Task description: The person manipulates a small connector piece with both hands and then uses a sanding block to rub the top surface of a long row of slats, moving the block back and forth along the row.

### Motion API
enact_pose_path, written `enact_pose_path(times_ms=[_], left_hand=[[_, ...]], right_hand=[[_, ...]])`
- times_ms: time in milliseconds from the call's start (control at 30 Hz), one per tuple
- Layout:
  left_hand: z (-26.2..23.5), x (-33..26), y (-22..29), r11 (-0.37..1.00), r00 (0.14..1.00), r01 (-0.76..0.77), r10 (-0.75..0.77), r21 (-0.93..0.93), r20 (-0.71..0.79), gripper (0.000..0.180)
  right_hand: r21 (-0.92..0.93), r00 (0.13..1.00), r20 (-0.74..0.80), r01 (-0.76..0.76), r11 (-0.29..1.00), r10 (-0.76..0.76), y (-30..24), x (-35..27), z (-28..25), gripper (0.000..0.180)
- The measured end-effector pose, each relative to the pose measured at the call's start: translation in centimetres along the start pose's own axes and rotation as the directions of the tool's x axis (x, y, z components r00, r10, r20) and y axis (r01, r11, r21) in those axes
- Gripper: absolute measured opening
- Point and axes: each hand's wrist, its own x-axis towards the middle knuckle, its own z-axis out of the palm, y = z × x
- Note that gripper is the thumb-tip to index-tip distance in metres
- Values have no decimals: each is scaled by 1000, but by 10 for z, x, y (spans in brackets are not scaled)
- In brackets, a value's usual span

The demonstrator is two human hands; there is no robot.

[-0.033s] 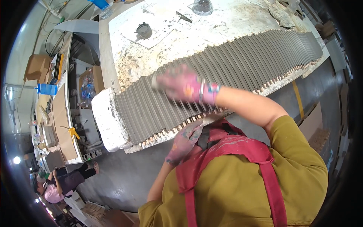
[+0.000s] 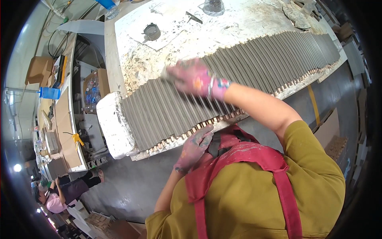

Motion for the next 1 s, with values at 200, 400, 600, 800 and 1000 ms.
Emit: enact_pose_path(times_ms=[200, 400, 600, 800, 1000], left_hand=[[-10, 2, 3, 953, 999, 1, -12, 303, 36, 34], [3, 0, 2, 981, 994, -98, 105, 170, -37, 34], [-4, -5, -11, 896, 982, -142, 182, 421, -56, 31], [9, -6, -2, 938, 977, -110, 163, 328, -138, 34], [14, -8, 11, 930, 973, 170, -106, 326, -204, 36]], right_hand=[[13, 898, -201, 402, 915, -392, -26, -31, 36, 23], [13, 975, -206, 90, 996, -86, 24, 2, 17, 22], [37, 944, 12, 330, 943, -330, -25, -94, 27, 43], [-18, 954, -280, 108, 994, -109, 21, -124, 7, 43], [49, 944, -67, 328, 943, -324, 1, -164, 8, 40]])
